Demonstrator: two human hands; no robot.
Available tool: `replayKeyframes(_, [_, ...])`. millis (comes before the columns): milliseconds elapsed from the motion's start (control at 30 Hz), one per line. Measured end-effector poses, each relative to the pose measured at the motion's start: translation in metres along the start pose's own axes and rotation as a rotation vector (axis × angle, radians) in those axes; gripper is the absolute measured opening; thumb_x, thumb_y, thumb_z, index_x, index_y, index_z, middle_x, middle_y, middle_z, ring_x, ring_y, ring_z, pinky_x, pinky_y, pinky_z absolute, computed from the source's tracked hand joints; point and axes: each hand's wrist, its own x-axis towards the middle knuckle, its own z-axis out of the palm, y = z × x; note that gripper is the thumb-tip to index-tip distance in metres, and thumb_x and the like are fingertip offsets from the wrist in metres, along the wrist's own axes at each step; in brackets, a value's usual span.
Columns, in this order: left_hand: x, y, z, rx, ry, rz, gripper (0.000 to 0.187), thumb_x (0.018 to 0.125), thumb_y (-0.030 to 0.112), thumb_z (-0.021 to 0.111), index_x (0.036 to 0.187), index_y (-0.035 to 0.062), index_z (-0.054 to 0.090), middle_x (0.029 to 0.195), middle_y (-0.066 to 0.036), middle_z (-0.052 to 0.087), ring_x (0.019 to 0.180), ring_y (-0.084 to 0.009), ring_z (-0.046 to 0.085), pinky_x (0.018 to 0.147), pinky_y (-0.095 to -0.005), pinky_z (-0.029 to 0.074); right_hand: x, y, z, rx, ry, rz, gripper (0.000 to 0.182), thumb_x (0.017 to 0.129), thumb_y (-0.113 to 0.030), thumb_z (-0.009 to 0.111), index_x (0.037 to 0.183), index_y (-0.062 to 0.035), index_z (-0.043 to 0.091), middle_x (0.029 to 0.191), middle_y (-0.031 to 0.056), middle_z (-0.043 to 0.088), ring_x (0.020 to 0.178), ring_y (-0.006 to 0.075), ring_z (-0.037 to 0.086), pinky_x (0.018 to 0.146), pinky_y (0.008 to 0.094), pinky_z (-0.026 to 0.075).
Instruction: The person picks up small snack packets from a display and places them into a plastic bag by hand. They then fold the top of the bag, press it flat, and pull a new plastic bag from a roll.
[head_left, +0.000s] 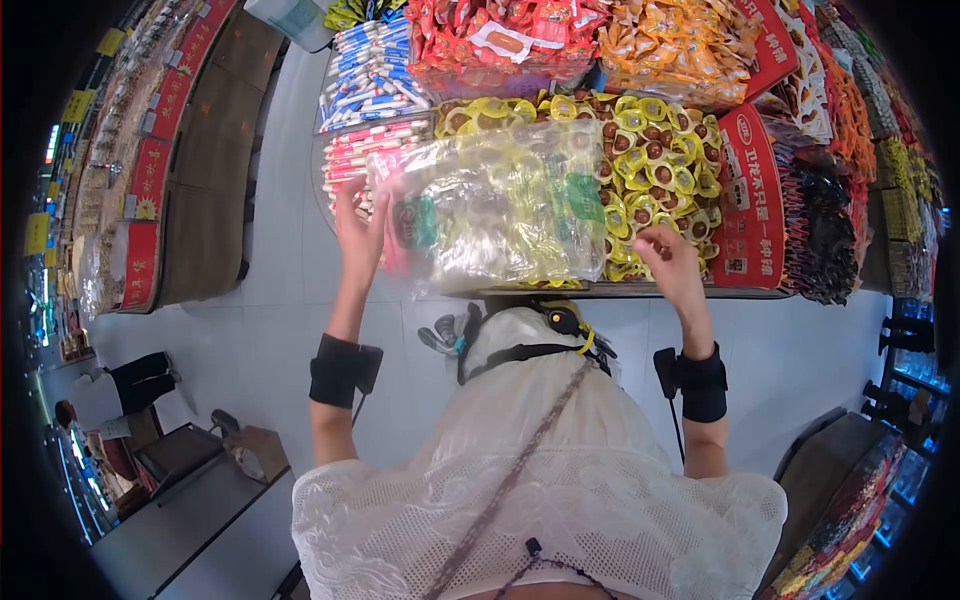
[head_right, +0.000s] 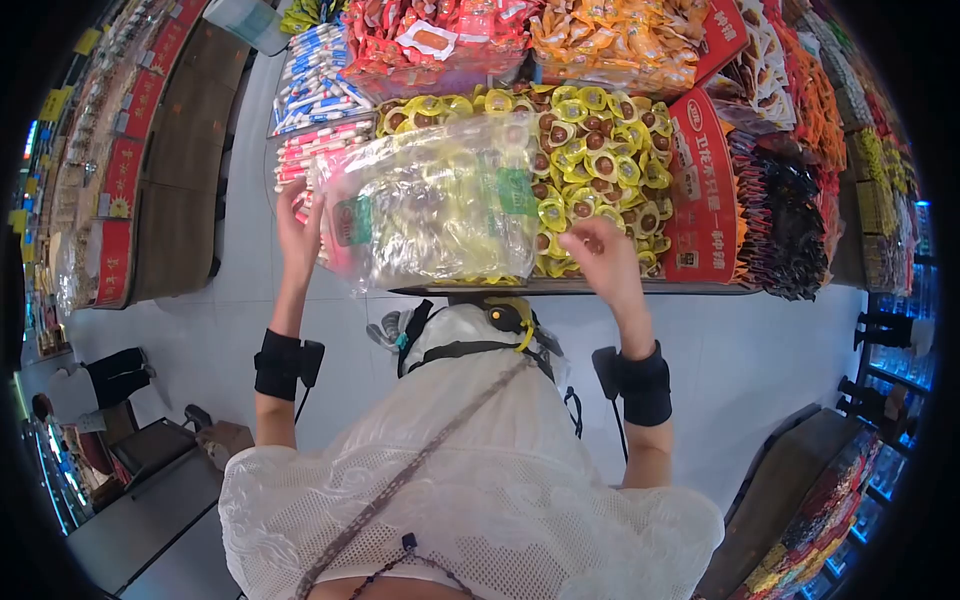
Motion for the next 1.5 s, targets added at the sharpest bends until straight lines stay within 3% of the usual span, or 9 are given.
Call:
replayKeyframes(233, [-0.085, 0.008, -0.038, 0.285, -0.576, 0.505, 0.043, 0.059, 0.013, 0.071, 0.091, 0.0036, 0.043, 0.101, -0.012, 0.045, 0.098, -0.0285, 0.044, 0.089, -0.0430, 0.034, -0.024, -0.007, 0.040, -0.137, -0.095, -0.134, 0.044, 0.060, -0.022, 0.073, 0.094, -0.0031, 0.051, 0.082, 0.0059, 0.051, 0.072, 0.0191, 0.050, 0.063, 0.0286, 0.042])
replayKeyframes(533, [-0.097, -0.028, -0.034, 0.478, -0.432, 0.554, 0.032, 0.062, 0.004, 0.061, 0.089, 0.0045, 0.046, 0.100, -0.009, 0.048, 0.099, -0.0258, 0.045, 0.090, -0.0422, 0.034, -0.012, -0.025, 0.063, 0.124, 0.100, -0.184, 0.061, 0.060, -0.017, 0.072, 0.112, -0.0044, 0.042, 0.109, 0.0151, 0.039, 0.100, 0.0284, 0.039, 0.082, 0.0336, 0.037])
replayKeyframes(633, [-0.090, -0.014, -0.037, 0.437, -0.324, 0.540, 0.030, 0.059, -0.002, 0.062, 0.085, 0.0065, 0.047, 0.092, -0.007, 0.050, 0.094, -0.0262, 0.049, 0.085, -0.0432, 0.039, -0.003, -0.021, 0.062, -0.101, -0.015, -0.301, 0.055, 0.063, -0.010, 0.069, 0.112, -0.0039, 0.044, 0.115, 0.0129, 0.038, 0.104, 0.0264, 0.040, 0.086, 0.0325, 0.036])
replayKeyframes(833, [-0.081, 0.004, -0.045, 0.465, -0.155, 0.657, 0.023, 0.061, -0.003, 0.063, 0.080, 0.0069, 0.053, 0.088, -0.005, 0.052, 0.081, -0.0211, 0.052, 0.080, -0.0431, 0.042, 0.009, -0.043, 0.061, -0.083, 0.064, -0.535, 0.032, 0.072, -0.010, 0.061, 0.102, -0.0040, 0.051, 0.105, 0.0114, 0.048, 0.098, 0.0241, 0.044, 0.084, 0.0305, 0.034])
replayKeyframes(933, [-0.076, -0.005, -0.052, 0.353, -0.051, 0.528, 0.021, 0.060, -0.001, 0.064, 0.077, 0.0077, 0.053, 0.079, -0.005, 0.051, 0.073, -0.0207, 0.050, 0.079, -0.0413, 0.042, 0.010, -0.042, 0.061, 0.529, 0.103, -0.192, 0.016, 0.080, -0.007, 0.053, 0.095, -0.0022, 0.053, 0.093, 0.0074, 0.055, 0.086, 0.0150, 0.050, 0.077, 0.0249, 0.038])
replayKeyframes(1033, [-0.070, -0.006, -0.063, 0.313, 0.073, 0.379, 0.018, 0.064, -0.003, 0.062, 0.076, 0.0047, 0.052, 0.075, -0.005, 0.053, 0.069, -0.0203, 0.051, 0.080, -0.0426, 0.042, 0.007, -0.038, 0.048, 0.640, 0.239, -0.191, 0.010, 0.084, -0.008, 0.048, 0.090, -0.0016, 0.053, 0.086, 0.0036, 0.056, 0.077, 0.0085, 0.051, 0.071, 0.0209, 0.039])
replayKeyframes(1167, [-0.071, 0.003, -0.066, 0.183, -0.069, 0.326, 0.029, 0.063, 0.006, 0.069, 0.087, 0.0078, 0.052, 0.080, -0.009, 0.053, 0.078, -0.0252, 0.051, 0.084, -0.0429, 0.038, 0.001, -0.034, 0.049, 0.568, 0.189, -0.228, 0.009, 0.084, -0.008, 0.049, 0.087, -0.0014, 0.052, 0.080, 0.0023, 0.056, 0.075, 0.0078, 0.051, 0.069, 0.0204, 0.040])
replayKeyframes(1367, [-0.069, 0.037, -0.020, -0.066, 0.224, 0.464, 0.033, 0.061, 0.005, 0.065, 0.092, 0.0093, 0.054, 0.088, -0.009, 0.055, 0.088, -0.0247, 0.052, 0.092, -0.0435, 0.028, -0.002, -0.036, 0.062, 0.477, 0.124, -0.232, 0.009, 0.083, -0.006, 0.050, 0.090, -0.0010, 0.052, 0.082, 0.0020, 0.056, 0.072, 0.0064, 0.050, 0.066, 0.0192, 0.040])
replayKeyframes(1500, [-0.061, 0.018, -0.049, 0.471, 0.004, 0.524, 0.024, 0.060, 0.000, 0.060, 0.082, 0.0099, 0.057, 0.082, -0.001, 0.056, 0.085, -0.0193, 0.053, 0.091, -0.0418, 0.030, -0.002, -0.040, 0.054, 0.472, 0.137, -0.253, 0.007, 0.078, -0.003, 0.054, 0.084, -0.0021, 0.051, 0.075, 0.0040, 0.054, 0.069, 0.0088, 0.049, 0.062, 0.0211, 0.039])
